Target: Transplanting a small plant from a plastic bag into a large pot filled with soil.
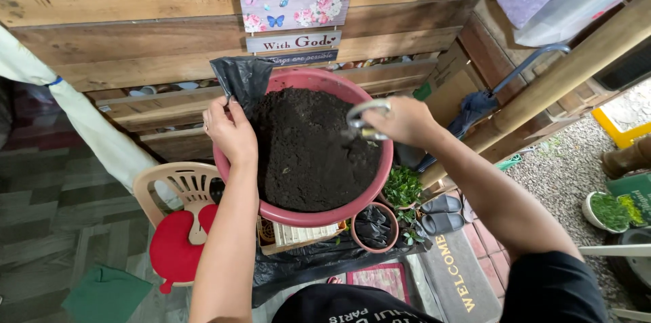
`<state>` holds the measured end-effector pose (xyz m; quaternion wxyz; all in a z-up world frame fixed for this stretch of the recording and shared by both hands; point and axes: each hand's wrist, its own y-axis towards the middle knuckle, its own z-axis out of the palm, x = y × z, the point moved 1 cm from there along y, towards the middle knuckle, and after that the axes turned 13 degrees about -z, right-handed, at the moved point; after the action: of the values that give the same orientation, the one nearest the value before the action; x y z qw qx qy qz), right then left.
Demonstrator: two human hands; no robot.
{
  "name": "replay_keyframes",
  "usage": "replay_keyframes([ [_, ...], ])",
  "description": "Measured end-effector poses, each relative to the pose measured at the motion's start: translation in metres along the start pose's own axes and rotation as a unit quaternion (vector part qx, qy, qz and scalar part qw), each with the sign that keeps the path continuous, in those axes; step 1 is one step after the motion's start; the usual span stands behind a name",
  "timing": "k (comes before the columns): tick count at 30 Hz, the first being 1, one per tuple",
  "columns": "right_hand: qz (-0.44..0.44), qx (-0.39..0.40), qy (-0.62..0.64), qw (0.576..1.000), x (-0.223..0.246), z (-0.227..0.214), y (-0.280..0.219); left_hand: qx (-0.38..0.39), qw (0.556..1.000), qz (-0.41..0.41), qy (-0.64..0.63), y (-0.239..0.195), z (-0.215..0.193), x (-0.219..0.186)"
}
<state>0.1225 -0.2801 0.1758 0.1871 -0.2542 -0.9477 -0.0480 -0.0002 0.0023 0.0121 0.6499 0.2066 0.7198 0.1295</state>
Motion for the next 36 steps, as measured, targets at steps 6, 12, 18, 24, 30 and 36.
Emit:
replay_keyframes([
  [6,0.107,-0.025,-0.194,0.975,-0.07,0.034,0.063,-0.032,0.999,-0.012,0.01,0.003,-0.001,0.011],
  [12,0.032,0.023,-0.167,0.985,-0.043,0.049,0.062,-0.041,0.999,-0.018,0.008,0.004,0.001,0.01],
  [18,0.04,-0.006,-0.147,0.988,-0.013,0.017,0.102,-0.055,0.998,-0.003,-0.006,0.005,-0.003,-0.005],
  [24,0.002,0.0,-0.144,0.99,-0.049,0.09,0.176,-0.048,0.997,0.029,0.052,0.005,0.0,0.008],
  [30,-0.086,0.119,-0.099,0.984,-0.012,0.051,0.124,-0.043,0.997,0.038,0.05,0.005,0.002,0.006],
  [36,-0.029,0.043,-0.189,0.981,-0.022,0.0,0.106,-0.044,0.998,0.011,0.038,0.005,0.0,0.003],
])
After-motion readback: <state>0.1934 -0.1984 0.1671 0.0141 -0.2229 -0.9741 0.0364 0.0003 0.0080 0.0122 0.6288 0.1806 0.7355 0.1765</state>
